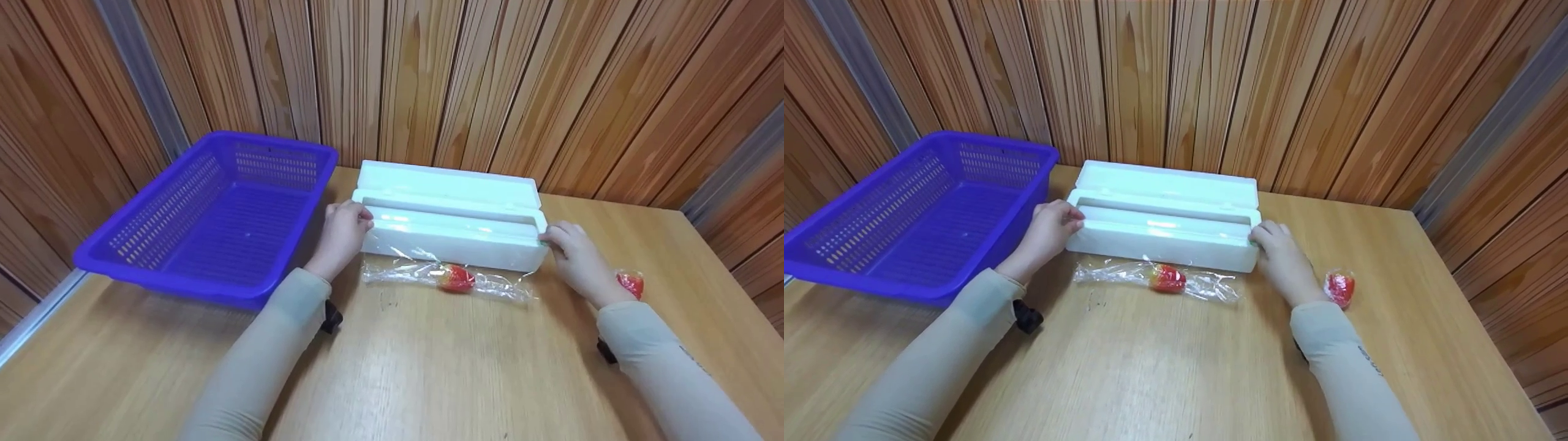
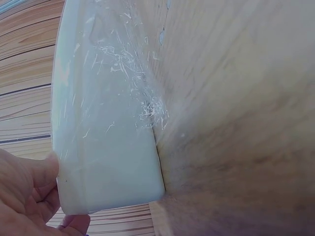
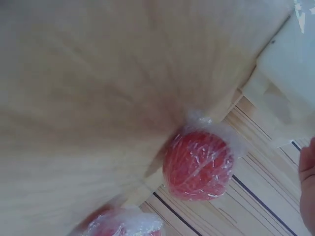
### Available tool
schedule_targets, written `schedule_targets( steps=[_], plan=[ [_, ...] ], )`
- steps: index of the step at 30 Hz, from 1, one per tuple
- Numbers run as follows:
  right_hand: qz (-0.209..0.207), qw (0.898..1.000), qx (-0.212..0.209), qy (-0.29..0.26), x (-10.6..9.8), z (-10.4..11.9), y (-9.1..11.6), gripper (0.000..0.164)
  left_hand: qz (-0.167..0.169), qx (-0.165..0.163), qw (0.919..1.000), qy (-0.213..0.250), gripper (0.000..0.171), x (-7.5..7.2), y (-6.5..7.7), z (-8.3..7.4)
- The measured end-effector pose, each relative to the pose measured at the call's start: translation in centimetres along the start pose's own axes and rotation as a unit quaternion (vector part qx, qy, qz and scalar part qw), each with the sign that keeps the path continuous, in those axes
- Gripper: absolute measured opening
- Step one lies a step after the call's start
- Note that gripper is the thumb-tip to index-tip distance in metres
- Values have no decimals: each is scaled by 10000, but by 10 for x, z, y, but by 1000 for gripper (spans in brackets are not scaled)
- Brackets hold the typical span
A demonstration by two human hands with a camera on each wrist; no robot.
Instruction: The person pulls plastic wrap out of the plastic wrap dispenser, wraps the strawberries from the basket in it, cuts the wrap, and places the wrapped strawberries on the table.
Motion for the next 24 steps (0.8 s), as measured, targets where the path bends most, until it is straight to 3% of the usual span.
schedule_targets(
  steps=[3, 5, 7, 10, 15, 19, 24],
  plan=[
    [132, 9977, 610, -251, -3, -2, 5, 22, 75, -10, 10000, 21, 8, 2, 1, 1],
    [-18, 9965, 746, -375, -8, 5, 7, 26, 64, -2, 10000, 28, 8, 1, 0, 0],
    [-265, 9972, 592, -382, -12, 20, 7, 29, 46, -8, 10000, 32, 9, 0, -1, -1],
    [-479, 9986, -156, -171, -11, 56, 8, 31, 59, -40, 10000, 26, 9, -1, -2, 0],
    [134, 9913, -1275, 280, 20, 116, 16, 40, 84, -76, 9999, -21, 9, 0, -1, 3],
    [749, 9859, -1399, 534, 51, 137, 21, 44, 66, -58, 10000, -12, 9, 1, 0, 4],
    [1136, 9799, -1190, 1128, 75, 138, 20, 43, 55, 56, 10000, -21, 9, 1, -1, 0]
  ],
)
Point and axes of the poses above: each hand's wrist, its own y-axis away from the middle knuckle, its own x-axis out of the palm, z = x × y, the point moved 8 cm from there along -y, towards the middle knuckle
